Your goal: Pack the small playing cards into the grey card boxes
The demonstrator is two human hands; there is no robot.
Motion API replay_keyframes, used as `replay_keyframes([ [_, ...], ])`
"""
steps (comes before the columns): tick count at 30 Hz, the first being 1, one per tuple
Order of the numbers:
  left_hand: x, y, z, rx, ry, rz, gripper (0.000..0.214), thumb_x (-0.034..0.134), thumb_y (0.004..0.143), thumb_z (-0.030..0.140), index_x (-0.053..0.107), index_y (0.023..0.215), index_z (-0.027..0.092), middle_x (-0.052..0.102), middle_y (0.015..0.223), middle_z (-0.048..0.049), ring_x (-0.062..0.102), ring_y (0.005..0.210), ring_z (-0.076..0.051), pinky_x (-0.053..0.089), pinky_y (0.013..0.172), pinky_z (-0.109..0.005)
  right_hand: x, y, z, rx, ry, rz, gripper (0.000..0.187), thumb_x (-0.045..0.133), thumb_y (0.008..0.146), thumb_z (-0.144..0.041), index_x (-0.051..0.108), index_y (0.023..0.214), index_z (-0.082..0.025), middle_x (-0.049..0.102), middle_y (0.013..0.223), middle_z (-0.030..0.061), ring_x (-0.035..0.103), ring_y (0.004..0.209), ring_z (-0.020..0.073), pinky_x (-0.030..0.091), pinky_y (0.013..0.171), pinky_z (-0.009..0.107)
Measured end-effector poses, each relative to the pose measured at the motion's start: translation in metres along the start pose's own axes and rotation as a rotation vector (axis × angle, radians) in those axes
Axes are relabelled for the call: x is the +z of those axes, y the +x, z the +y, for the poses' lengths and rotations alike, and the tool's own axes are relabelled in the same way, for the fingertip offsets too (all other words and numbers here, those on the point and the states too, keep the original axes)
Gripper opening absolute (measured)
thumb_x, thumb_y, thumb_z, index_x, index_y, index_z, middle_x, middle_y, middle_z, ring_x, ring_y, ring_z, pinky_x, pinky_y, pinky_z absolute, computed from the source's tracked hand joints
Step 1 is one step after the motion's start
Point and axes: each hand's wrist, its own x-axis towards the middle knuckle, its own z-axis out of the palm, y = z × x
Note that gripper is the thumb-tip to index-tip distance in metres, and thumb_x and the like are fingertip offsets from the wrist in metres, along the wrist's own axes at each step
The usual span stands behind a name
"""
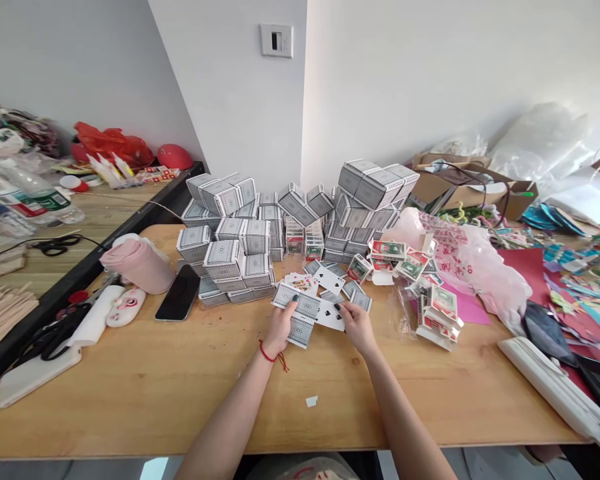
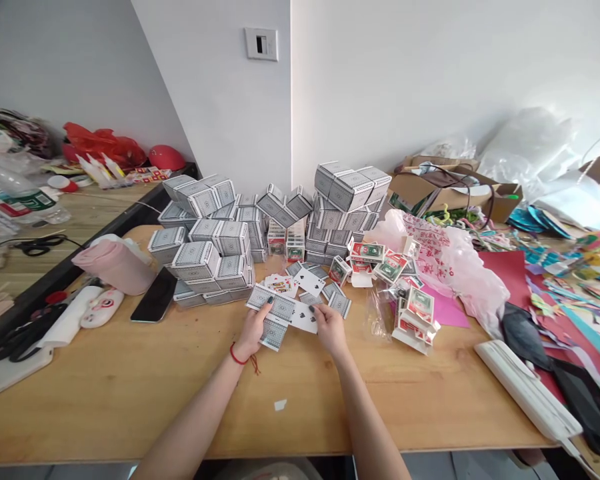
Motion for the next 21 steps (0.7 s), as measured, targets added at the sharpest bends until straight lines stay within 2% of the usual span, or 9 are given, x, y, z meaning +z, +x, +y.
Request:
replay_keyframes([
  [6,0.0,0.001,0.0,-0.02,-0.003,0.006,0.032,0.066,0.065,0.028,0.061,0.093,0.016,0.068,0.089,-0.0056,0.061,0.089,-0.022,0.046,0.077,-0.031,0.006,0.002,-0.004,-0.032,-0.029,0.039,0.027,0.045,0.075,-0.042,0.055,0.065,-0.019,0.052,0.053,-0.0009,0.047,0.049,0.0131,0.037,0.046,0.023],
  [8,0.0,0.001,0.0,-0.036,0.001,0.008,0.033,0.066,0.065,0.028,0.061,0.095,0.016,0.068,0.089,-0.0057,0.06,0.09,-0.023,0.046,0.077,-0.032,0.008,0.002,-0.006,0.022,0.061,-0.049,0.026,0.044,0.076,-0.044,0.052,0.071,-0.02,0.051,0.047,-0.0026,0.045,0.041,0.0119,0.036,0.039,0.022],
  [10,0.0,0.001,0.002,-0.056,-0.005,-0.003,0.035,0.065,0.065,0.029,0.06,0.096,0.015,0.067,0.091,-0.0062,0.059,0.092,-0.023,0.045,0.079,-0.033,0.009,0.0,-0.008,0.096,0.213,-0.189,0.027,0.044,0.076,-0.047,0.047,0.079,-0.021,0.052,0.045,-0.0045,0.044,0.033,0.0112,0.034,0.033,0.021],
  [12,-0.001,-0.001,0.006,-0.075,-0.053,-0.071,0.037,0.064,0.066,0.029,0.059,0.1,0.015,0.066,0.095,-0.0067,0.058,0.096,-0.024,0.043,0.083,-0.034,0.009,-0.003,-0.01,0.137,0.356,-0.289,0.03,0.046,0.076,-0.049,0.042,0.084,-0.021,0.055,0.047,-0.0049,0.045,0.03,0.0107,0.034,0.029,0.02],
  [14,-0.002,-0.003,0.012,-0.074,-0.146,-0.184,0.042,0.062,0.067,0.029,0.055,0.107,0.018,0.064,0.101,-0.0066,0.055,0.101,-0.023,0.04,0.087,-0.035,0.008,-0.006,-0.011,0.137,0.439,-0.324,0.031,0.048,0.075,-0.05,0.04,0.085,-0.021,0.057,0.05,-0.0043,0.045,0.029,0.0094,0.033,0.028,0.019],
  [16,-0.001,-0.004,0.018,-0.051,-0.23,-0.237,0.046,0.061,0.068,0.03,0.051,0.112,0.022,0.062,0.106,-0.006,0.053,0.105,-0.023,0.037,0.09,-0.037,0.008,-0.008,-0.01,0.14,0.473,-0.341,0.031,0.049,0.075,-0.049,0.04,0.084,-0.021,0.057,0.049,-0.0043,0.043,0.028,0.0079,0.033,0.027,0.018],
  [19,0.001,-0.002,0.021,-0.043,-0.263,-0.166,0.039,0.056,0.071,0.043,0.053,0.104,0.022,0.062,0.102,-0.0054,0.055,0.102,-0.023,0.038,0.088,-0.037,0.012,-0.012,-0.007,0.166,0.508,-0.34,0.032,0.051,0.074,-0.05,0.04,0.082,-0.021,0.056,0.048,-0.005,0.043,0.027,0.0076,0.033,0.027,0.017],
  [21,0.002,0.001,0.019,-0.066,-0.236,-0.11,0.039,0.052,0.072,0.05,0.055,0.095,0.019,0.063,0.096,-0.0053,0.057,0.098,-0.023,0.041,0.086,-0.036,0.018,-0.015,-0.006,0.176,0.534,-0.287,0.033,0.052,0.073,-0.05,0.04,0.082,-0.021,0.055,0.047,-0.0061,0.043,0.027,0.0075,0.032,0.026,0.017],
])
